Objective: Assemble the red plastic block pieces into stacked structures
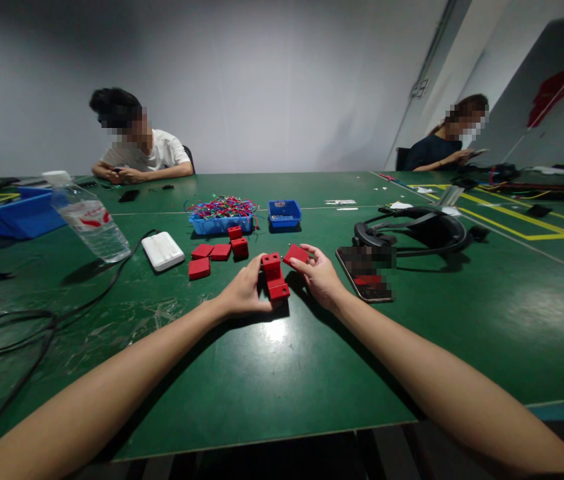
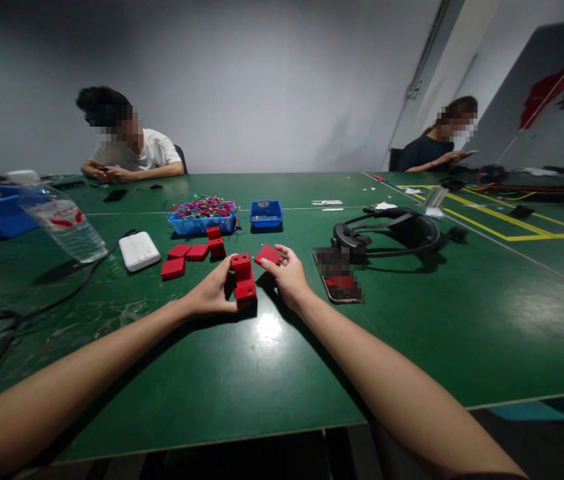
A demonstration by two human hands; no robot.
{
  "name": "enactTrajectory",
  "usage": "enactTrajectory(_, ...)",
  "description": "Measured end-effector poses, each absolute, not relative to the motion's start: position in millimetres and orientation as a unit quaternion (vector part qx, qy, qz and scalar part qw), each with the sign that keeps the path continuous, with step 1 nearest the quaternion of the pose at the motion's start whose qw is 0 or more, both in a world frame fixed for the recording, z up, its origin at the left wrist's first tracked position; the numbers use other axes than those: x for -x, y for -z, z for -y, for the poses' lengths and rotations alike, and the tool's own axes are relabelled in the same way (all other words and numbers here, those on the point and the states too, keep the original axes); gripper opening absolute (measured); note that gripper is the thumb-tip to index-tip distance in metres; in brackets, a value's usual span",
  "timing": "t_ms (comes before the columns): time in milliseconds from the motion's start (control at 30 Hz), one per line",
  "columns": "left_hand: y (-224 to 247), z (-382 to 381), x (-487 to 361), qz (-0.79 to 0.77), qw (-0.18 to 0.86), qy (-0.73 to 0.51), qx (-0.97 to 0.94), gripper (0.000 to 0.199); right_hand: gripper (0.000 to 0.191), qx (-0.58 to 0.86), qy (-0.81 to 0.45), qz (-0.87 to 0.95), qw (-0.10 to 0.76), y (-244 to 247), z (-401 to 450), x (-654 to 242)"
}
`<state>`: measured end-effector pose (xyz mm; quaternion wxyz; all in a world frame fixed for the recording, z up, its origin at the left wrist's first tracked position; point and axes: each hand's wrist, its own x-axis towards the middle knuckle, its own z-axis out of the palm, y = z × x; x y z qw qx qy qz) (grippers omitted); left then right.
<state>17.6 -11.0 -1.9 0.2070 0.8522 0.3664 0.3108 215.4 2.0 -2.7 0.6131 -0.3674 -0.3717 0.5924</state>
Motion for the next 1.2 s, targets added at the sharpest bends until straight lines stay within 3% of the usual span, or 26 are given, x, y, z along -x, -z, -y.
enactTrajectory(167, 0.8, 11.2, -17.7, -0.365, 0.207, -0.313, -0.852, 0.090, 0.037, 0.384, -0.582, 0.402, 0.593, 1.6, 0.2, -215.5)
enactTrajectory(433, -0.4, 12.5, -18.2, -0.367, 0.211, -0.311, -0.851, 0.089, 0.031, 0.385, -0.562, 0.424, 0.596, -0.1, 1.4, -217.0)
enactTrajectory(900, -1.1, 12.6, -18.1, -0.368, 0.205, -0.304, -0.854, 0.087, 0.032, 0.386, -0.549, 0.438, 0.599, 0.1, 1.4, -216.1)
enactTrajectory(1200, -1.9, 13.4, -19.2, -0.375, 0.210, -0.309, -0.849, 0.092, 0.043, 0.432, -0.535, 0.410, 0.599, -5.8, 3.8, -213.6)
